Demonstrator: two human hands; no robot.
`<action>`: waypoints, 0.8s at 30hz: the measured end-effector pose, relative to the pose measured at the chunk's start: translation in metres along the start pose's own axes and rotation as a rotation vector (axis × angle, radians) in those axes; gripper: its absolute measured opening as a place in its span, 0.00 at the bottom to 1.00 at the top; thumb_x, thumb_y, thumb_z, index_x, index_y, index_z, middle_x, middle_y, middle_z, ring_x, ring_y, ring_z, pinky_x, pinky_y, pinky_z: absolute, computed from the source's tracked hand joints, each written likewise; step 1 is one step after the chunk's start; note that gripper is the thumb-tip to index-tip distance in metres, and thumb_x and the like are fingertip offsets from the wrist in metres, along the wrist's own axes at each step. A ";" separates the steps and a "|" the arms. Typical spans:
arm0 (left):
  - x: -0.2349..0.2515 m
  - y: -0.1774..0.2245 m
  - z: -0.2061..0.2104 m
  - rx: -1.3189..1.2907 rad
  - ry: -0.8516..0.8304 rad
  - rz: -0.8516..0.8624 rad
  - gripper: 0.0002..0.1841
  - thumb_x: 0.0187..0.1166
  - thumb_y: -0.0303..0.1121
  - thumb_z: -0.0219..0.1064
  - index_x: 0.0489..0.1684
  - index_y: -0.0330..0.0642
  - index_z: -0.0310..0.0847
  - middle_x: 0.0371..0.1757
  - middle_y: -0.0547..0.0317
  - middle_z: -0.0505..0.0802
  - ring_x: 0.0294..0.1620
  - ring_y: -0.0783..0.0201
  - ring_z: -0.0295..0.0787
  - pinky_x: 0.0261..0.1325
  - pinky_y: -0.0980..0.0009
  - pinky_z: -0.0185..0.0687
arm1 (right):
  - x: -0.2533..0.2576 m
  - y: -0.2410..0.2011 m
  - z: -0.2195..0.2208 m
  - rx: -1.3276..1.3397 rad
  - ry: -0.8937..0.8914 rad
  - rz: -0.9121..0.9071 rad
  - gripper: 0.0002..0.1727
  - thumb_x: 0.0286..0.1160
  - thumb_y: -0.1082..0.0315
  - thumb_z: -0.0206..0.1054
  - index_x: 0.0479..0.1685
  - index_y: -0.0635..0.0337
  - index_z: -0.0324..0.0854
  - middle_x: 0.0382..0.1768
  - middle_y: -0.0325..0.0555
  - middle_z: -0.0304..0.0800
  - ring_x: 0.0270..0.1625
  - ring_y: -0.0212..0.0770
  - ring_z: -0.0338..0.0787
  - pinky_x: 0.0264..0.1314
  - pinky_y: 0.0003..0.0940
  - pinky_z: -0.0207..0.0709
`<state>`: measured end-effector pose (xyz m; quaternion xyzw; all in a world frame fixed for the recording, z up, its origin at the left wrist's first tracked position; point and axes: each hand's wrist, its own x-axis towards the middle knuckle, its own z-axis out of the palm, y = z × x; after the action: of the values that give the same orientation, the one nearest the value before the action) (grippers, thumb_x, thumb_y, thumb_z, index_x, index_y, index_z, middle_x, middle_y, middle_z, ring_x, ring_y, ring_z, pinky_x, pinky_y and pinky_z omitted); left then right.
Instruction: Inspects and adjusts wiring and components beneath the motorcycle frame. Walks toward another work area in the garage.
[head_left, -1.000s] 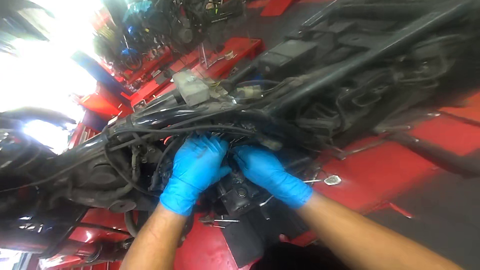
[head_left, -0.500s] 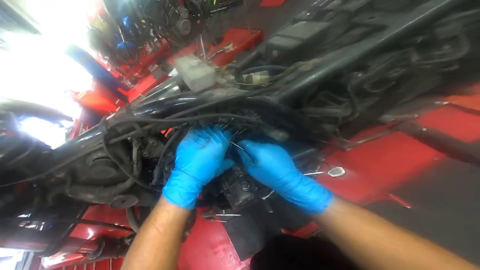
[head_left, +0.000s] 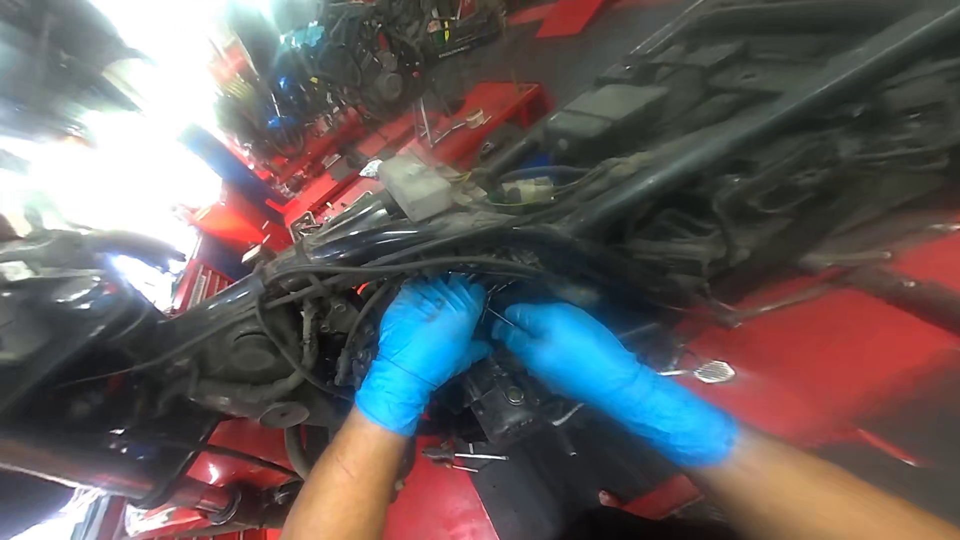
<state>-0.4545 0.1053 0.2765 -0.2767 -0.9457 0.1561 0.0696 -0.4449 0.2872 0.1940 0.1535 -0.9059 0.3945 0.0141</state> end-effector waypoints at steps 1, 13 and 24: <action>0.001 0.000 0.000 -0.010 -0.003 0.004 0.34 0.61 0.65 0.77 0.62 0.54 0.87 0.57 0.57 0.92 0.63 0.51 0.87 0.66 0.46 0.81 | -0.002 0.009 0.009 -0.068 0.084 -0.055 0.16 0.83 0.52 0.55 0.31 0.41 0.85 0.20 0.32 0.83 0.26 0.39 0.87 0.27 0.49 0.79; 0.002 0.002 0.002 0.030 -0.038 0.008 0.35 0.59 0.68 0.76 0.61 0.57 0.87 0.60 0.58 0.92 0.65 0.52 0.86 0.66 0.46 0.80 | 0.020 0.034 0.030 -0.382 -0.037 0.031 0.15 0.82 0.58 0.63 0.62 0.40 0.87 0.54 0.43 0.93 0.57 0.51 0.93 0.51 0.60 0.86; 0.007 0.001 -0.002 0.033 -0.161 -0.046 0.42 0.56 0.71 0.75 0.68 0.55 0.84 0.68 0.58 0.89 0.73 0.52 0.82 0.74 0.46 0.77 | 0.008 -0.018 -0.018 0.034 -0.214 0.093 0.20 0.82 0.51 0.57 0.21 0.45 0.82 0.22 0.37 0.83 0.31 0.42 0.87 0.34 0.52 0.78</action>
<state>-0.4594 0.1104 0.2786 -0.2405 -0.9515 0.1916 0.0014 -0.4493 0.2867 0.2208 0.1527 -0.9014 0.3916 -0.1034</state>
